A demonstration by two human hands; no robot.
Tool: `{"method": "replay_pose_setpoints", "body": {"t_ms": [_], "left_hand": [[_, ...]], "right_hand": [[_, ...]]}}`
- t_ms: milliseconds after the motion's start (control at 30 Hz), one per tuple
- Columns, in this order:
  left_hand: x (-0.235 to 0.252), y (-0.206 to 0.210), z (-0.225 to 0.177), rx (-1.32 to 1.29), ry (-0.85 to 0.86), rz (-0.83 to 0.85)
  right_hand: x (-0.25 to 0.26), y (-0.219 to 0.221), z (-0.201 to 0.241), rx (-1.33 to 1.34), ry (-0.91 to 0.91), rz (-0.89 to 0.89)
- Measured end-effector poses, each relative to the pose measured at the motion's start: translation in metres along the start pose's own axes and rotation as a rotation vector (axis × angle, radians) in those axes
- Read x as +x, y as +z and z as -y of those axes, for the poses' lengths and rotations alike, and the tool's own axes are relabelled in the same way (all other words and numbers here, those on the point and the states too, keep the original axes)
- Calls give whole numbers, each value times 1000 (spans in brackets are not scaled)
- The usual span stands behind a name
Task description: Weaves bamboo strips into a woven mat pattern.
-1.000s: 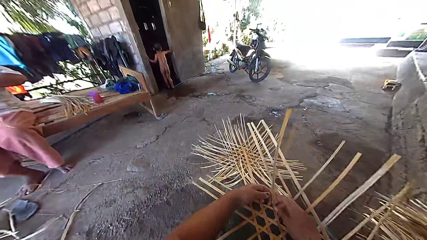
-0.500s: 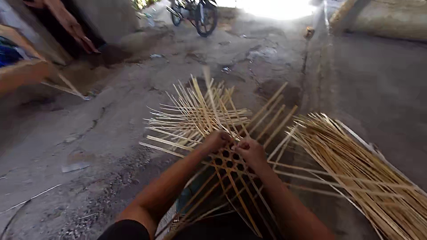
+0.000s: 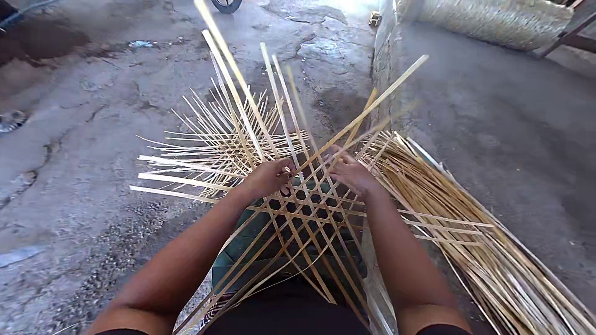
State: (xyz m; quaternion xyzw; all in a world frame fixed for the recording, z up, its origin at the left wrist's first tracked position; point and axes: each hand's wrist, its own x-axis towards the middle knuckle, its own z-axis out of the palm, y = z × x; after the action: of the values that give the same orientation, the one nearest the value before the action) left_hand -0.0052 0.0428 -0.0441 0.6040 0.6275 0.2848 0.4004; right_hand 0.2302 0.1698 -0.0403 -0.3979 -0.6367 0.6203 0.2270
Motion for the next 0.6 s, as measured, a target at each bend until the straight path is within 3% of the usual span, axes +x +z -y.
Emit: {"method": "replay_pose_setpoints", "body": {"t_ms": [67, 200, 300, 400, 467, 600], "left_hand": [[-3, -4, 4, -35, -4, -7], [-11, -6, 23, -179, -36, -39], [-14, -1, 35, -245, -41, -58], [-19, 0, 27, -200, 4, -84], [-25, 1, 12, -106, 49, -101], [-28, 2, 0, -40, 111, -109]], "right_hand": [[-1, 6, -5, 132, -6, 24], [4, 34, -28, 502, -114, -397], [0, 44, -25, 370, -141, -492], [-2, 43, -5, 54, -31, -335], [1, 37, 8, -14, 32, -196], [5, 9, 17, 65, -94, 370]]}}
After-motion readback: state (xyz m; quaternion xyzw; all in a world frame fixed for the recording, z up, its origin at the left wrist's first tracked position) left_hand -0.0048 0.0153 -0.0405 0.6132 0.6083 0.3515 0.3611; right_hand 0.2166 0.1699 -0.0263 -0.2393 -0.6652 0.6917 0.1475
